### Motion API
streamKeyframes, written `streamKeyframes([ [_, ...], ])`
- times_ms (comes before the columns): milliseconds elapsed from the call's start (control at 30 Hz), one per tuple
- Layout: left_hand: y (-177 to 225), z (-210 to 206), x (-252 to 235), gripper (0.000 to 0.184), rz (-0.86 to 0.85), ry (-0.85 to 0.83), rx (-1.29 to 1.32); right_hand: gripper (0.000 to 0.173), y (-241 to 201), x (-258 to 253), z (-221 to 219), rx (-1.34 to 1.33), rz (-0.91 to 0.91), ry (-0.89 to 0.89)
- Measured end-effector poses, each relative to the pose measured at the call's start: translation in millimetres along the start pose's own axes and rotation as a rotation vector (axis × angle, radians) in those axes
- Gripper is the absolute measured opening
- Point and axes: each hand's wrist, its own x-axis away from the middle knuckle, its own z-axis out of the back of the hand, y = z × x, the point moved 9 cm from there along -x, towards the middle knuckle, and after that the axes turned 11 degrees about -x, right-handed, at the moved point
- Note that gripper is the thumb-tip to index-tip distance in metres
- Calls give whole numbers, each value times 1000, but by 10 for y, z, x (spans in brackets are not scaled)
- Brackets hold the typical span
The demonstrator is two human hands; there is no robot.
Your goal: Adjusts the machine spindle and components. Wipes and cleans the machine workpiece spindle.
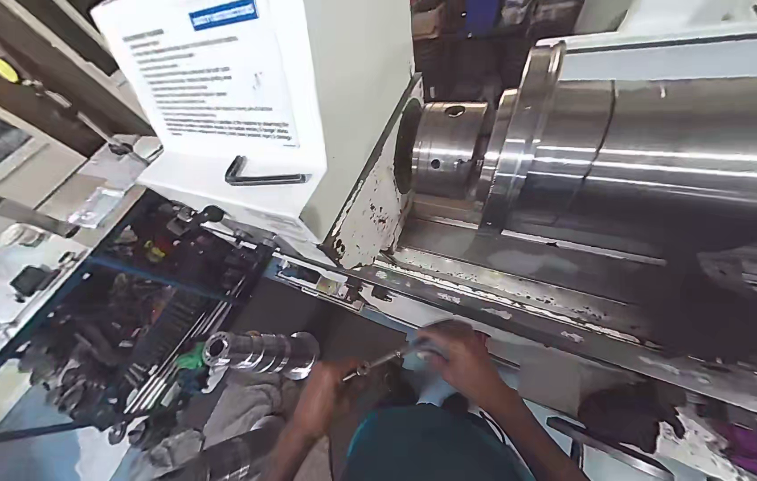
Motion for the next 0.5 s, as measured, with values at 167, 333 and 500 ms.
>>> streamKeyframes([
  [167,-191,634,-342,27,-68,291,-316,28,-84,-178,463,-3,65,260],
  [333,-317,347,-1103,20,-191,225,-495,22,242,143,683,-69,-8,355],
  [500,-635,-15,-1709,28,-6,-86,-587,24,500,664,646,-116,-137,417],
])
